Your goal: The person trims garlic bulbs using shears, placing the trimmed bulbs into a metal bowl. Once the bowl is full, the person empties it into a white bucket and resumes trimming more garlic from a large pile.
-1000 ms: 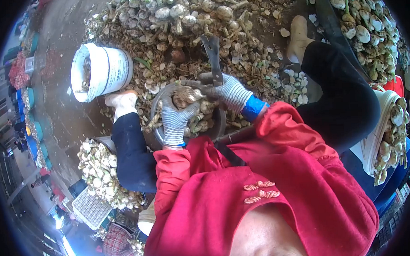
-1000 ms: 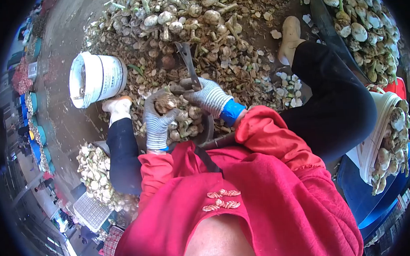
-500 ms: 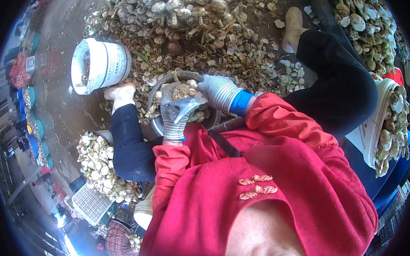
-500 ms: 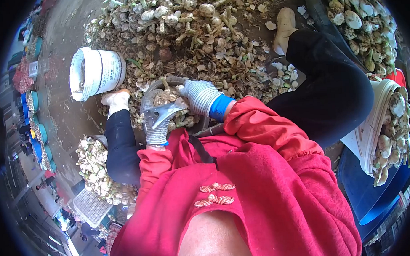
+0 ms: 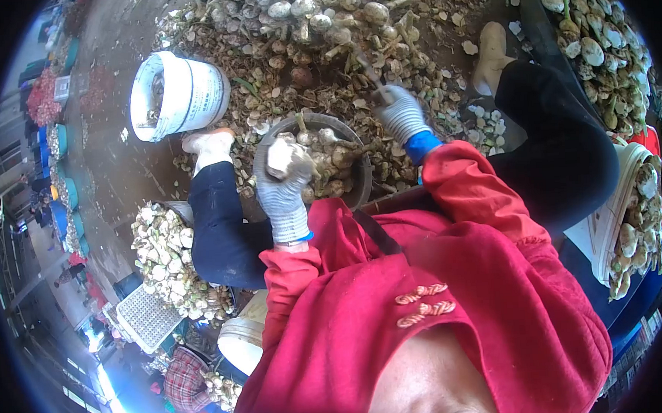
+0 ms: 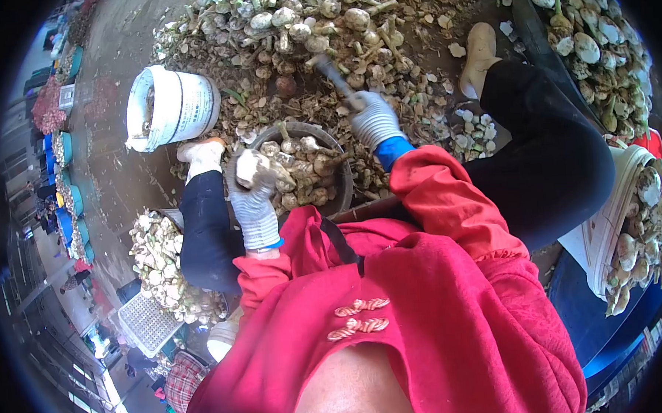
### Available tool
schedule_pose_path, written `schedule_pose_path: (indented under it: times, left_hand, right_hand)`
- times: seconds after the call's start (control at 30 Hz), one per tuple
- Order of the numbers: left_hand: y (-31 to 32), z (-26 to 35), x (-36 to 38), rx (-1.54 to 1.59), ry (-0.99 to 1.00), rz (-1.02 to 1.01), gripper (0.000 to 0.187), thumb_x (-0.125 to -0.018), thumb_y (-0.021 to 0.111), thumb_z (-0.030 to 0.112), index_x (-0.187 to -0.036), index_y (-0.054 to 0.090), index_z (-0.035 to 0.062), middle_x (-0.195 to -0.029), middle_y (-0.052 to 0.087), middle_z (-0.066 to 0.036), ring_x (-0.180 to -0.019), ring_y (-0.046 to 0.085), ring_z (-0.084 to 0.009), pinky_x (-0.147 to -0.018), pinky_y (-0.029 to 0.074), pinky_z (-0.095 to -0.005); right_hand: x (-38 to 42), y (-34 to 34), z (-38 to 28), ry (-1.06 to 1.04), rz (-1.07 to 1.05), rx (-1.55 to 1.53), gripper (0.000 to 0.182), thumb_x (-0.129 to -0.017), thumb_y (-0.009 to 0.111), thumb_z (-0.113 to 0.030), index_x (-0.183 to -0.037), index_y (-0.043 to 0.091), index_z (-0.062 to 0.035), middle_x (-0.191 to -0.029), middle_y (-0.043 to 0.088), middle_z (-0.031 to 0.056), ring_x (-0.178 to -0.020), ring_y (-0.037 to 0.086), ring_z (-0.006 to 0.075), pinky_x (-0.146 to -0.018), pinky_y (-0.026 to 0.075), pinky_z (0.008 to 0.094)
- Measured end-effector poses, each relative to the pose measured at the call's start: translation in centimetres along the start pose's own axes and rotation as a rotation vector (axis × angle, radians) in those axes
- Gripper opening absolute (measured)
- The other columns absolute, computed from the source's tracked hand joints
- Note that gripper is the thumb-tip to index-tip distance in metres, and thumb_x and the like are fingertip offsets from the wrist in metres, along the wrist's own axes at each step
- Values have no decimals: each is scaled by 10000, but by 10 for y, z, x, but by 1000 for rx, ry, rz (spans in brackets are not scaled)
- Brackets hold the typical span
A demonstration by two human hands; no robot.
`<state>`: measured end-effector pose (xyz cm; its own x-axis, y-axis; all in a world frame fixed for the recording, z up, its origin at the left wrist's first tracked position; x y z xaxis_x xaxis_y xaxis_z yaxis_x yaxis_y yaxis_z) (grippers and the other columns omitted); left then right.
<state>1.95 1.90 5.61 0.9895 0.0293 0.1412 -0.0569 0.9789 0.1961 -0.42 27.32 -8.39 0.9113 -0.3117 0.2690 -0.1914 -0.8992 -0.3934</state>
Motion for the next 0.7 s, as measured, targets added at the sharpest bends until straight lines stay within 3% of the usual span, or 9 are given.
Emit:
schedule_pose_path:
  times: [0.03, 0.1, 0.17, 0.2, 0.37, 0.47, 0.57, 0.63, 0.7]
  left_hand:
    - [-6, 1, -1, 73, 0, 101, 636, -644, 807, 3, -1203, 510, 69, -1052, 575, -50, -907, 570, -155, -796, 513, -283]
    - [-17, -23, -5, 383, -117, 158, 550, -713, 758, 34, -1202, 509, 66, -1088, 583, -96, -974, 586, -215, -838, 524, -339]
    - [-9, -38, -7, 704, -287, 82, 513, -746, 733, 65, -1204, 504, 62, -1120, 580, -123, -1017, 585, -254, -856, 527, -377]
    - [-13, -45, -8, 666, -260, 107, 513, -740, 743, 183, -1165, 502, 28, -1121, 580, -155, -1020, 586, -325, -874, 527, -438]
    - [29, -24, -6, 841, -218, -42, 475, -758, 715, 170, -1152, 510, 4, -1104, 593, -153, -1014, 596, -311, -895, 519, -461]
    - [51, 25, -9, 963, -67, -194, 460, -786, 687, 216, -1162, 505, 26, -1117, 585, -159, -1026, 592, -315, -908, 510, -482]
    - [9, 7, -4, 815, -200, 43, 448, -787, 703, 270, -1143, 522, 69, -1057, 605, -144, -989, 596, -300, -918, 492, -486]
    - [-35, -20, 12, 335, -397, 81, 581, -739, 764, 220, -1200, 460, 41, -1050, 567, -111, -1013, 573, -262, -868, 490, -410]
    - [-73, -31, 1, -612, -323, -177, 528, -717, 763, 135, -1137, 486, -27, -1081, 553, -130, -943, 575, -212, -864, 488, -322]
  right_hand:
    - [8, 15, -14, -75, -93, 95, 119, -764, 669, -79, -878, 636, -69, -781, 630, 76, -721, 607, 193, -679, 486, 320]
    - [48, 8, -69, -443, 2, -9, 82, -758, 661, -90, -818, 613, -62, -715, 593, 92, -694, 593, 269, -649, 482, 363]
    - [56, 39, -80, -301, -416, 214, 168, -774, 628, -168, -917, 642, -80, -924, 609, 173, -850, 578, 359, -737, 485, 393]
    - [63, 39, -87, -348, -395, 159, 185, -766, 625, -157, -933, 638, -79, -934, 607, 173, -865, 578, 355, -750, 488, 391]
    - [57, 58, -69, -301, -469, -159, 255, -705, 631, -149, -942, 616, -54, -973, 601, 172, -924, 579, 345, -784, 494, 386]
    - [47, 66, 13, 1, -615, 193, 236, -738, 605, -164, -946, 635, -58, -916, 632, 161, -862, 603, 334, -764, 493, 396]
    - [22, 51, 51, 226, -450, 71, 219, -709, 642, -132, -916, 662, -62, -858, 671, 121, -760, 633, 234, -710, 498, 342]
    - [11, 35, 50, 339, -303, -127, 223, -690, 653, -109, -908, 660, -63, -823, 668, 112, -755, 629, 201, -702, 495, 320]
    - [6, 27, 51, 418, -183, -262, 218, -683, 657, -93, -899, 658, -64, -796, 666, 98, -744, 624, 182, -693, 494, 305]
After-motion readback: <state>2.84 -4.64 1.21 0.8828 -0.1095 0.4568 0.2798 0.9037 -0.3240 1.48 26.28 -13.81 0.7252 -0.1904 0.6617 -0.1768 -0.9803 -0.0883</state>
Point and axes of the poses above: each hand's wrist, its own x-axis away from the middle knuckle, its own y-axis out of the palm, z = x × y, the point moved 8 cm from there along -x, towards the middle knuckle
